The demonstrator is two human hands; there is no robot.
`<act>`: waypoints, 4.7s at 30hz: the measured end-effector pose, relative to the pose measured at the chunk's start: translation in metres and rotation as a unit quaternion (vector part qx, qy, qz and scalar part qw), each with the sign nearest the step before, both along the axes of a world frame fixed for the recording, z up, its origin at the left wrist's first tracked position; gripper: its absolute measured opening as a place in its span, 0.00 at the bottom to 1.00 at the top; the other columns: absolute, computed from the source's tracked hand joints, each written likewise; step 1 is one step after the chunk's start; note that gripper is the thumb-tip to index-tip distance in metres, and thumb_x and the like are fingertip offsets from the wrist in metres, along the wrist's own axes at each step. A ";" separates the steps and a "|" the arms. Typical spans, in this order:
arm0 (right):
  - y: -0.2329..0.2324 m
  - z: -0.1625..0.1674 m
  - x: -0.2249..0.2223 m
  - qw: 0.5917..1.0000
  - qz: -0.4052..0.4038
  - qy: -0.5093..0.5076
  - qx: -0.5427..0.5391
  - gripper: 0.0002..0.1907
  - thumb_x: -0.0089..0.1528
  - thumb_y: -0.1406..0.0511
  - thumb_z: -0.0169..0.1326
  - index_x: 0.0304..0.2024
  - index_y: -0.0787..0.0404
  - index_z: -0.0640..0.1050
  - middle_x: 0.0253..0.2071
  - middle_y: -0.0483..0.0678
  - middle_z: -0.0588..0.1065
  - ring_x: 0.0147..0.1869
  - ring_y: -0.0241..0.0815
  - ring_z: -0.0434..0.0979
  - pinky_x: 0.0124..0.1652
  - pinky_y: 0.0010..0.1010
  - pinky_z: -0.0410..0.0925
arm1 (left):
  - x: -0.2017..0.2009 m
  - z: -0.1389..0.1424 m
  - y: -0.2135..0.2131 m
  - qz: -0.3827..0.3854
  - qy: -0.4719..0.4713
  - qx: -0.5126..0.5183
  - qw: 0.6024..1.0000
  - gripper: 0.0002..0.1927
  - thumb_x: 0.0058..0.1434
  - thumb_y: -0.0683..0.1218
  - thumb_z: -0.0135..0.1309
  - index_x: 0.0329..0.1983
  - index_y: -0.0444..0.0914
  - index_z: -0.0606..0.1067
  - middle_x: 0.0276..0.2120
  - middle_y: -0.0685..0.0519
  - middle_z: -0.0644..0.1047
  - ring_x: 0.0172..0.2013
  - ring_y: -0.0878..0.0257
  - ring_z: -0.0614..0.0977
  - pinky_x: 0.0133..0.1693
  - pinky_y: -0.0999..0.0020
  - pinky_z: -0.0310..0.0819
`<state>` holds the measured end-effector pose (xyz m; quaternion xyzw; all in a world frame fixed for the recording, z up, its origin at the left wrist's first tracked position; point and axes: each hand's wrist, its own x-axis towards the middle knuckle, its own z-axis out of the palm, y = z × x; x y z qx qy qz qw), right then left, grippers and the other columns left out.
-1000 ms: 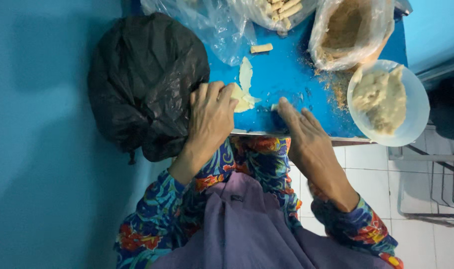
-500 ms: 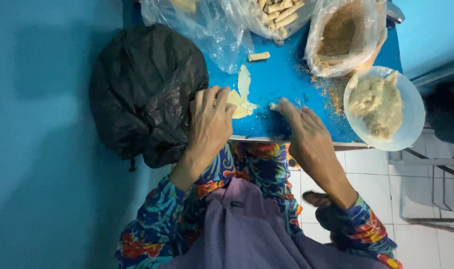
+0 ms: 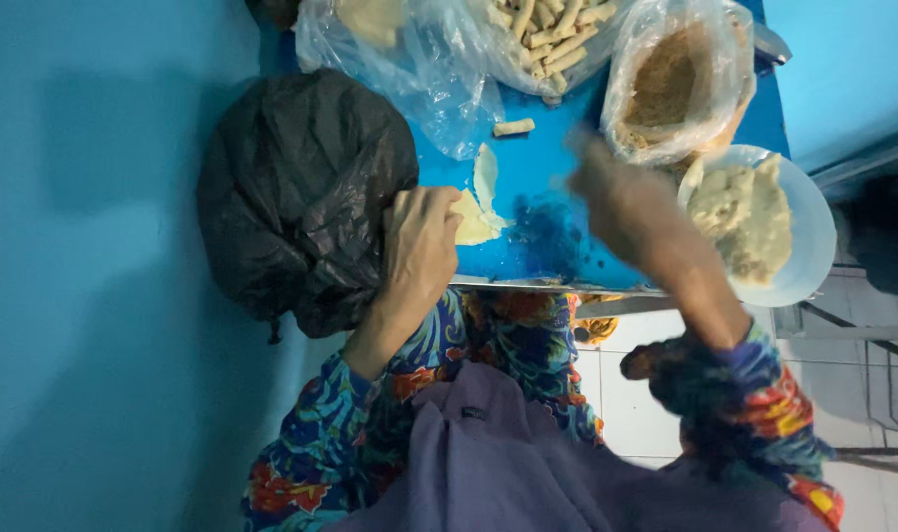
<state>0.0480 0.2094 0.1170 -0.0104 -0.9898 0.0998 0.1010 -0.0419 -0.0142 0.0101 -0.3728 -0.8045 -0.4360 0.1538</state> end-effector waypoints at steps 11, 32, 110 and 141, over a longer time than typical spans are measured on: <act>-0.064 -0.027 -0.003 0.936 0.086 0.045 -0.339 0.41 0.63 0.75 0.57 0.75 0.60 0.54 0.60 0.56 0.75 0.60 0.48 0.79 0.57 0.35 0.71 | 0.006 0.018 -0.004 -0.070 0.056 0.090 0.992 0.09 0.67 0.38 0.55 0.50 0.37 0.73 0.42 0.48 0.78 0.45 0.47 0.80 0.52 0.52 0.68; 0.027 -0.033 -0.041 0.987 0.022 0.130 -0.094 0.28 0.62 0.79 0.49 0.64 0.59 0.67 0.51 0.56 0.81 0.53 0.56 0.79 0.48 0.44 0.73 | 0.001 -0.015 0.008 -0.124 -0.299 0.256 0.911 0.07 0.75 0.41 0.46 0.52 0.34 0.71 0.40 0.54 0.76 0.39 0.71 0.76 0.41 0.74 0.73; 0.016 -0.062 0.068 0.638 -0.038 0.280 -0.717 0.24 0.69 0.76 0.49 0.67 0.58 0.66 0.50 0.43 0.74 0.52 0.36 0.76 0.51 0.32 0.72 | 0.041 0.020 0.033 -0.058 0.059 -0.070 0.994 0.14 0.59 0.43 0.57 0.49 0.38 0.75 0.48 0.47 0.73 0.52 0.47 0.71 0.50 0.48 0.61; -0.036 -0.058 0.065 0.933 -0.019 0.177 -0.313 0.37 0.63 0.79 0.57 0.72 0.60 0.62 0.48 0.48 0.76 0.53 0.39 0.79 0.55 0.32 0.73 | 0.048 -0.033 0.066 -0.268 -0.574 0.351 0.690 0.17 0.73 0.47 0.55 0.48 0.24 0.72 0.45 0.43 0.80 0.46 0.58 0.84 0.53 0.56 0.84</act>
